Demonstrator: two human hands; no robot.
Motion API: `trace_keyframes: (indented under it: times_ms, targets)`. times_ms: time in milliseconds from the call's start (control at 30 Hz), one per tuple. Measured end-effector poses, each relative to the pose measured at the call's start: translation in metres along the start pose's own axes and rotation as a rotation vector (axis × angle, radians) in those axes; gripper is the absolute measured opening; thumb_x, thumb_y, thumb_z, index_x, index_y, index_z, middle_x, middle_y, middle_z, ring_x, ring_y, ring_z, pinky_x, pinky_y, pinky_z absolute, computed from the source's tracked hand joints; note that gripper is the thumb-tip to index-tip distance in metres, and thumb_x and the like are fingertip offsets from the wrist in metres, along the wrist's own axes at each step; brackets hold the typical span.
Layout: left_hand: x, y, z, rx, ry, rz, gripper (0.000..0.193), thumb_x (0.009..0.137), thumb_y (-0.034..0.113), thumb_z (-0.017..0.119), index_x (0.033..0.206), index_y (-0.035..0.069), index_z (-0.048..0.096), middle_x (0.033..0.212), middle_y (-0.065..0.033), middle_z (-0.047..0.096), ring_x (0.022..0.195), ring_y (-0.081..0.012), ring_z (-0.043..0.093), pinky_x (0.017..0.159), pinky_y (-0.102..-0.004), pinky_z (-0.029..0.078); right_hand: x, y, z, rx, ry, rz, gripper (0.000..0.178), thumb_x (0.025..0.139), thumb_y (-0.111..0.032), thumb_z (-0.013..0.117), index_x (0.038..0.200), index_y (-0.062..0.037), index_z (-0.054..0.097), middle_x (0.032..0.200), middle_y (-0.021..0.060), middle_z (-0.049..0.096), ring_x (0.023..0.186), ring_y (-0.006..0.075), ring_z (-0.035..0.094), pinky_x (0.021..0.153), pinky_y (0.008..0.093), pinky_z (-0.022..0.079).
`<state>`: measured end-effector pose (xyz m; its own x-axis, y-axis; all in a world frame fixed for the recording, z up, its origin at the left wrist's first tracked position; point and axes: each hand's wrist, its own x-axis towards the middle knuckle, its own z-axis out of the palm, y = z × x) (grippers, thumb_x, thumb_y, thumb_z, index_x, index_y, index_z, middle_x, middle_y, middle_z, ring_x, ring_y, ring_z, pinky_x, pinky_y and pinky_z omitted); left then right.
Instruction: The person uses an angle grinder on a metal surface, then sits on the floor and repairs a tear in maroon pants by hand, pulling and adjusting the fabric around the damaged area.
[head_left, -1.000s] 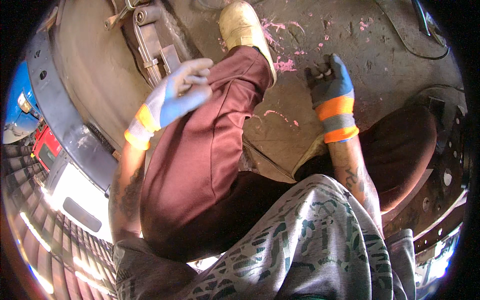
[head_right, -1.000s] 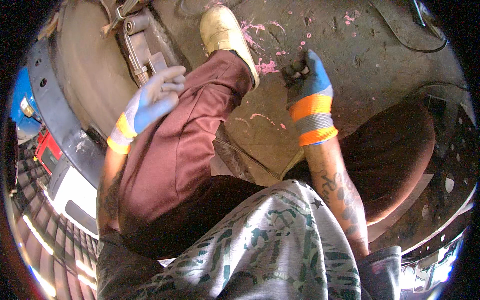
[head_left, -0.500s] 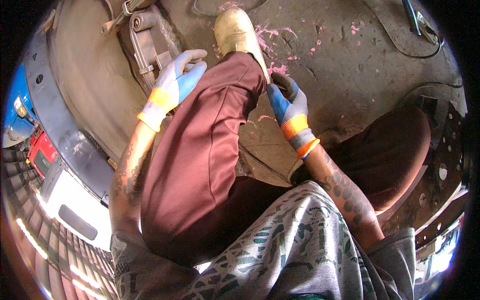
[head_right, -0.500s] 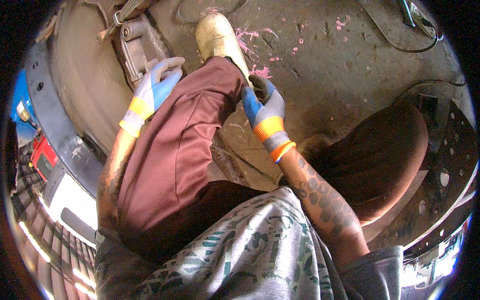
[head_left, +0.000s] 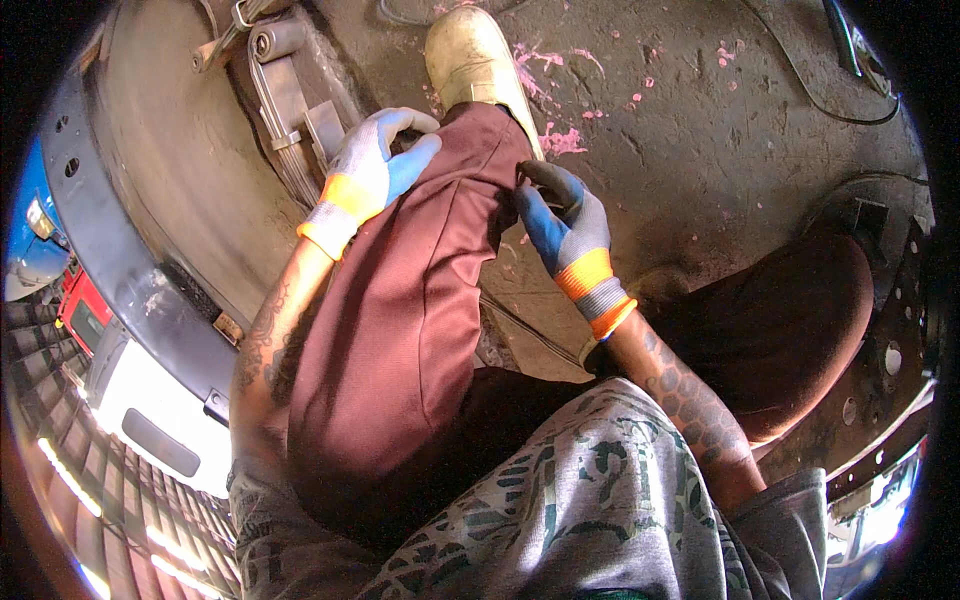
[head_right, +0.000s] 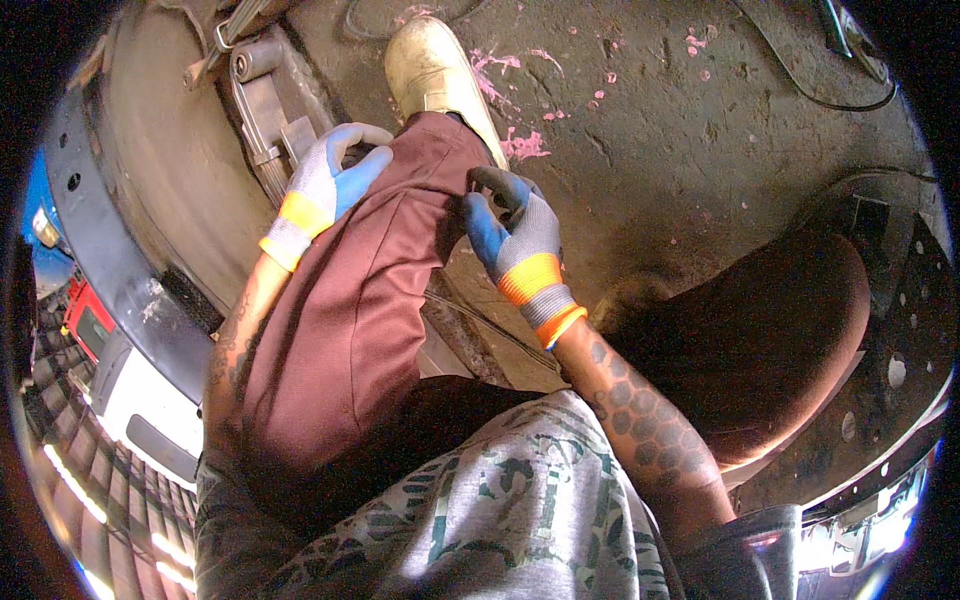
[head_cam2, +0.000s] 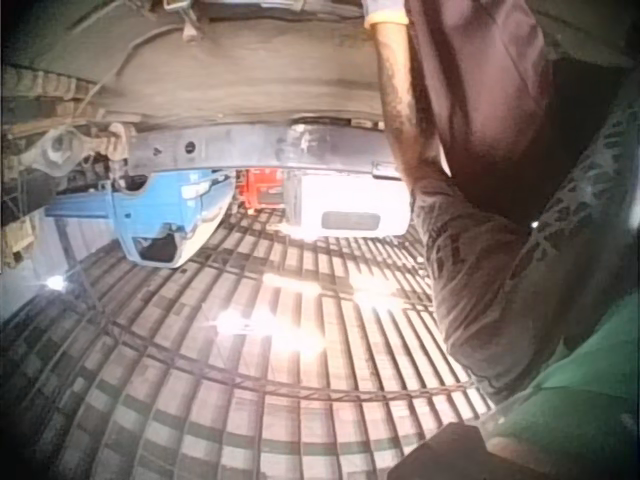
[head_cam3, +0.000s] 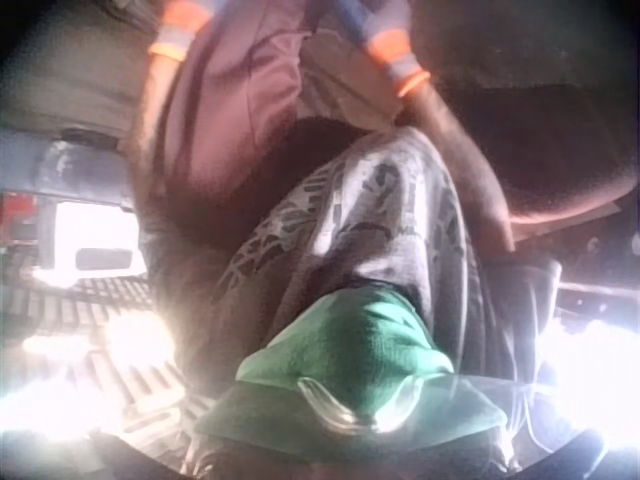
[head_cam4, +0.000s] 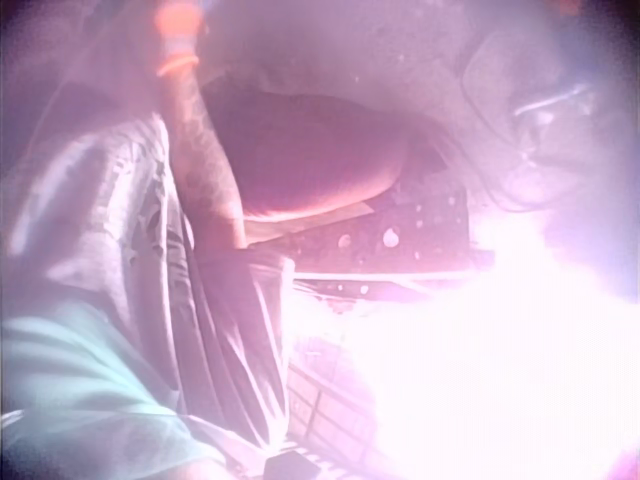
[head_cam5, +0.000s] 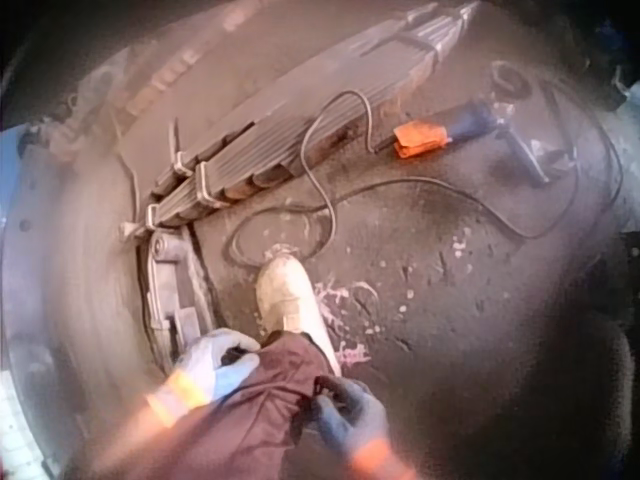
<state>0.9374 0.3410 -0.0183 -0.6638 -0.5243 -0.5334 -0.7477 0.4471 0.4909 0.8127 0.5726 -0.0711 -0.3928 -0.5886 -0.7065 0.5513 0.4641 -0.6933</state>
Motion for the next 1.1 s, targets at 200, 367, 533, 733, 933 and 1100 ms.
trace_keyframes:
  times_ms: [200,367,533,733,933,1100]
  targets:
    - [0.015,0.012,0.001,-0.112,-0.195,-0.138,0.022,0.092,0.022,0.073,0.101,0.002,0.076,0.092,-0.0127,0.077,0.084,-0.0207,0.073,0.08,-0.0362,0.056,0.009,-0.022,0.009,0.129,-0.072,0.257,0.031,0.089,-0.028,0.082,0.096,0.0017,0.075,0.08,0.0055,0.074,0.076,0.0127,0.065,0.071,0.0318,0.054]
    - [0.05,0.024,0.003,-0.195,-0.133,-0.03,0.024,0.095,0.025,0.071,0.101,0.002,0.076,0.093,-0.0148,0.077,0.083,-0.0152,0.071,0.078,-0.0347,0.055,0.025,-0.008,0.006,-0.034,-0.044,0.057,0.025,0.091,-0.022,0.08,0.092,0.0016,0.073,0.079,0.0014,0.072,0.073,0.0097,0.061,0.065,0.0296,0.051]
    - [0.086,0.03,0.012,-0.05,-0.235,-0.082,0.032,0.093,0.036,0.072,0.101,0.005,0.077,0.089,-0.0175,0.076,0.083,-0.0207,0.073,0.078,-0.0381,0.055,0.036,-0.001,-0.019,0.394,0.101,0.232,0.01,0.095,-0.012,0.075,0.087,-0.0057,0.073,0.076,-0.0005,0.071,0.06,0.0067,0.057,0.055,0.0256,0.045]
    - [0.076,0.051,0.016,-0.007,-0.167,-0.078,0.032,0.09,0.032,0.077,0.092,0.0,0.072,0.08,-0.015,0.072,0.075,-0.0176,0.067,0.073,-0.0363,0.054,0.035,0.007,-0.034,0.275,0.053,0.124,0.014,0.091,-0.013,0.081,0.084,-0.0056,0.071,0.074,-0.0046,0.066,0.064,0.0048,0.052,0.057,0.0253,0.044]
    - [0.075,0.026,0.01,-0.116,-0.149,-0.005,0.029,0.089,0.029,0.078,0.094,0.001,0.072,0.084,-0.0172,0.073,0.072,-0.0252,0.07,0.071,-0.0394,0.054,0.022,-0.01,-0.037,-0.141,0.037,-0.12,0.023,0.087,-0.016,0.085,0.086,-0.0015,0.067,0.077,0.0028,0.067,0.072,0.0096,0.053,0.066,0.0306,0.05]
    - [0.083,0.036,0.011,-0.023,-0.156,0.023,0.024,0.088,0.024,0.078,0.096,0.002,0.073,0.085,-0.0144,0.073,0.077,-0.0238,0.07,0.074,-0.0379,0.055,0.031,0.007,-0.036,0.02,0.07,-0.059,0.026,0.087,-0.022,0.086,0.088,-0.0021,0.069,0.076,0.0035,0.069,0.07,0.0097,0.053,0.064,0.0308,0.05]
